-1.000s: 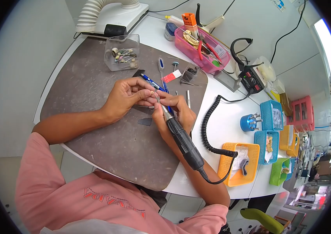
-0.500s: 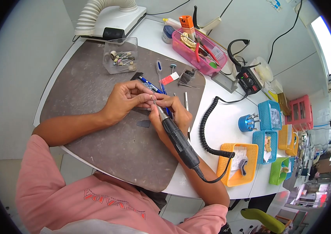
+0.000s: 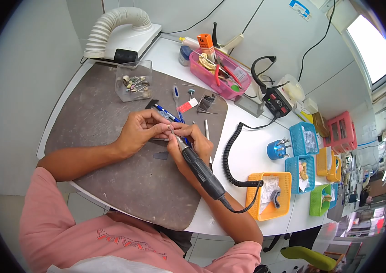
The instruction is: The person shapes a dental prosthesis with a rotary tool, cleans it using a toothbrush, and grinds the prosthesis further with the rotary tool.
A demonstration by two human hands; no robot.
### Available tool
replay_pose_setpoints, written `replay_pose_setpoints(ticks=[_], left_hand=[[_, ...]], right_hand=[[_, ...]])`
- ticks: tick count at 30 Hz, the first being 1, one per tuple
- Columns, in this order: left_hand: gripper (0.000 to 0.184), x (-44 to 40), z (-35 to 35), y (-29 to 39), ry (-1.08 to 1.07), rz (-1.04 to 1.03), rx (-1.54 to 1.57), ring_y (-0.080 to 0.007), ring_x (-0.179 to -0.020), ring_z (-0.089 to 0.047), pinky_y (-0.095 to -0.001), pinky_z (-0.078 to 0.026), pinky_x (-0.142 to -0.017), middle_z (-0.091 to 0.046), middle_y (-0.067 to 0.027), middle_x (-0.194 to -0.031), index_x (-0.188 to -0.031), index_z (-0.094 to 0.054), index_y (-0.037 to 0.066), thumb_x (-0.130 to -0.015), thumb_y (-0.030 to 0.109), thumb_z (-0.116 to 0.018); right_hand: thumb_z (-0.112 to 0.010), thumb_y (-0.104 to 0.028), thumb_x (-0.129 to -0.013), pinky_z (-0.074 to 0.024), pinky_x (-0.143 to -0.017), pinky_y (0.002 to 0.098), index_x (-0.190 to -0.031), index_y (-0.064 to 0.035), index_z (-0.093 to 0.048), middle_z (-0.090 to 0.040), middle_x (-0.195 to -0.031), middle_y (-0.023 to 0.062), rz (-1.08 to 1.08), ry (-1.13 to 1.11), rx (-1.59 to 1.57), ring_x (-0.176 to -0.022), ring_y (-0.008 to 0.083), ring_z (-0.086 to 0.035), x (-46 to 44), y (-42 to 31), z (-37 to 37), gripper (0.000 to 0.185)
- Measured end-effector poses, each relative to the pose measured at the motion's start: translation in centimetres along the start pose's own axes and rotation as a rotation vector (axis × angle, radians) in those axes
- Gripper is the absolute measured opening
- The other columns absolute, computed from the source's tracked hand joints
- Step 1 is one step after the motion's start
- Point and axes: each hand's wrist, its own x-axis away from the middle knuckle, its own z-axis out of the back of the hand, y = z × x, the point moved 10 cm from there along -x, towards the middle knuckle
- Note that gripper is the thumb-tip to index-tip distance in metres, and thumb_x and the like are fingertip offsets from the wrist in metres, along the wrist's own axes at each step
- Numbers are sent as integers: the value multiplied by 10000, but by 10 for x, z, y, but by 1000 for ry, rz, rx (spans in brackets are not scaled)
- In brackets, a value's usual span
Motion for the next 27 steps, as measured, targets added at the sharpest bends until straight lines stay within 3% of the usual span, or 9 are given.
replay_pose_setpoints(ticks=[11,16,27], left_hand=[[81,0,-2,1,-12,-10,-28,-161,-876,-682,-257,-587,-782,-678,-139,-958,-975,-603,-33,-915,22,-606],[70,0,0,-2,15,4,-31,-148,-862,-674,-255,-586,-781,-673,-118,-933,-975,-603,-23,-924,23,-591],[91,0,0,-2,8,1,-46,-158,-868,-677,-262,-583,-792,-674,-125,-941,-991,-603,-35,-920,22,-599]], right_hand=[[-681,8,-784,-563,-684,300,-881,33,-576,-692,-948,211,3,-26,27,-804,213,-706,0,-1,0,146],[-687,-17,-781,-557,-696,295,-868,28,-576,-700,-931,161,5,-17,31,-806,210,-706,-1,-2,0,148],[-690,-29,-783,-561,-710,308,-890,23,-582,-698,-942,182,-8,-34,27,-837,227,-708,0,2,0,160]])
